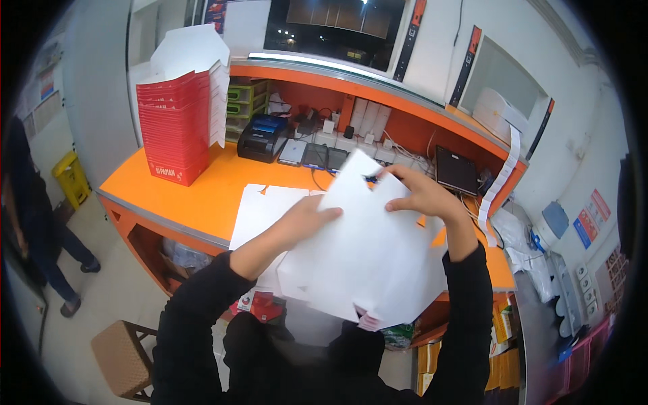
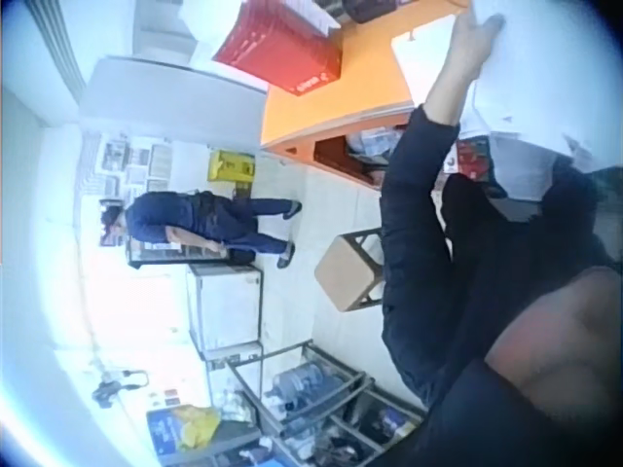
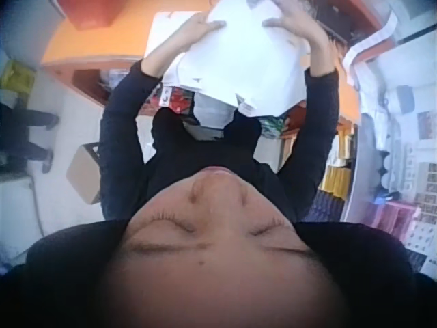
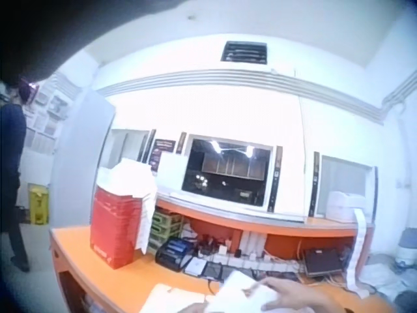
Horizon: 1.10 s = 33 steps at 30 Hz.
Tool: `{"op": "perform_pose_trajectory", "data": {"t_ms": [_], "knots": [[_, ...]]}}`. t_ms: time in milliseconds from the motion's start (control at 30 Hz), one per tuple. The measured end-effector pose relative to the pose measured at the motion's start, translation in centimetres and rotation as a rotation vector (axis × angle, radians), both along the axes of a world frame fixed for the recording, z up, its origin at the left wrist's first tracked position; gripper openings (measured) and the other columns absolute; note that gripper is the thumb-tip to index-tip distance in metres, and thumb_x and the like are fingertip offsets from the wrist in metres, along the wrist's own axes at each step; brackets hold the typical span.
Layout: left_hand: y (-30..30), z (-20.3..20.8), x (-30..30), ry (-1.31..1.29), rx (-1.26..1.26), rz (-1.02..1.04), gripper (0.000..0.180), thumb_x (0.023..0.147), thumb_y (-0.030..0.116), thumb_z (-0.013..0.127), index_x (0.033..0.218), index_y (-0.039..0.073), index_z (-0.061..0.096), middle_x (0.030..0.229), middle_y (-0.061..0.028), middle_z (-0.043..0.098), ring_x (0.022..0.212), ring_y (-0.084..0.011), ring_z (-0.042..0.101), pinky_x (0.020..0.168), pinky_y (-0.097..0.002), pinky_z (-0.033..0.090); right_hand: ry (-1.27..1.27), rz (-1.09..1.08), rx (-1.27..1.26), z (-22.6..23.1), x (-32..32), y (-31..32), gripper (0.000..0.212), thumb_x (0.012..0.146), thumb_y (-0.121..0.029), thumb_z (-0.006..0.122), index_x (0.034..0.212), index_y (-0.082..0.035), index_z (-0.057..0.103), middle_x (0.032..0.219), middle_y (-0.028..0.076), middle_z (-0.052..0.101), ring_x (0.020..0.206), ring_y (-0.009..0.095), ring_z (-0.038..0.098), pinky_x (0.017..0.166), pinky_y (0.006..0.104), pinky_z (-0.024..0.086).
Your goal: The person assembles red and white cardboard boxes by folding the flat pieces into shape and tucking the flaps. They work at an orange counter, stacking the completed boxes to the side.
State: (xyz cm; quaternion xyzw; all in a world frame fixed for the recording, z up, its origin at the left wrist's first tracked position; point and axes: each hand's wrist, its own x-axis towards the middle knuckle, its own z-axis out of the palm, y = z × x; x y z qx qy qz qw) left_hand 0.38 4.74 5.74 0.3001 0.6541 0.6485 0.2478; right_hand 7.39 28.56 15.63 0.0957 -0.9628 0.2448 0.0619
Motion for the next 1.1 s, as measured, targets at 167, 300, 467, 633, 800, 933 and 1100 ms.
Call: {"op": "perform_pose_trajectory", "data": {"t_ms": [167,300,467,633,800,933,1100], "knots": [[-0.5,-4.1,-1.5,0.211,-0.143,0.295,0.053,0.088,0.023,0.062,0.130,-0.003,0.044,0.123,-0.0227,0.052,0.109,-0.0266,0.056,0.093,-0.0387,0.046,-0.110,-0.083,0.411,-4.3,-5.7,-0.7,0.061,0.069,-0.026,0.074,0.123,-0.004,0.055,0.119,0.019,0.059,0.111,0.031,0.056,0.093,0.0364,0.045],[-1.7,-6.6,-3.0,1.153,-0.653,0.294,0.062,0.087,0.026,0.060,0.137,-0.001,0.035,0.143,-0.0234,0.031,0.134,-0.0344,0.032,0.108,-0.0456,0.031,0.005,0.022,0.494,-9.7,-7.7,-2.6,0.042,0.072,-0.020,0.070,0.110,-0.006,0.059,0.100,0.017,0.064,0.097,0.032,0.062,0.083,0.0414,0.048],[-1.9,-10.3,-4.5,1.133,-0.732,0.080,0.057,0.093,0.030,0.046,0.140,-0.001,0.033,0.147,-0.0188,0.032,0.137,-0.0337,0.029,0.111,-0.0478,0.025,0.230,0.048,0.704,-14.2,-7.1,-4.3,0.012,0.079,-0.010,0.058,0.091,-0.007,0.060,0.087,0.012,0.065,0.085,0.026,0.065,0.068,0.0394,0.051],[-1.9,-10.9,-4.5,1.189,-0.706,0.149,0.051,0.093,0.029,0.044,0.134,-0.002,0.041,0.145,-0.0202,0.035,0.135,-0.0318,0.033,0.109,-0.0460,0.029,0.299,0.184,0.623,-15.1,-2.4,-6.3,0.014,0.083,-0.017,0.058,0.087,-0.003,0.059,0.087,0.011,0.061,0.086,0.026,0.062,0.068,0.0393,0.052],[-0.1,-7.0,-9.0,0.965,-0.792,0.053,0.039,0.085,0.019,0.055,0.122,0.005,0.051,0.125,-0.0212,0.053,0.118,-0.0333,0.050,0.099,-0.0410,0.040,0.384,0.157,0.445,-16.6,-0.3,-5.7,0.034,0.082,-0.025,0.063,0.100,0.003,0.060,0.101,0.017,0.061,0.096,0.030,0.060,0.072,0.0390,0.053],[1.7,-4.0,-11.9,0.854,-0.831,-0.039,0.037,0.080,0.014,0.063,0.116,0.005,0.057,0.114,-0.0190,0.059,0.107,-0.0332,0.056,0.093,-0.0391,0.044,0.321,0.107,0.402,-16.3,-0.1,-6.0,0.037,0.082,-0.025,0.063,0.104,0.005,0.059,0.108,0.019,0.060,0.100,0.031,0.059,0.074,0.0387,0.053],[0.8,-3.9,-10.2,1.120,-0.728,-0.118,0.025,0.080,0.016,0.065,0.103,0.003,0.066,0.102,-0.0149,0.062,0.098,-0.0307,0.058,0.085,-0.0388,0.047,0.317,0.091,0.381,-16.5,0.0,-6.1,0.035,0.081,-0.023,0.064,0.102,0.004,0.059,0.109,0.018,0.058,0.101,0.029,0.058,0.074,0.0377,0.053]]}}
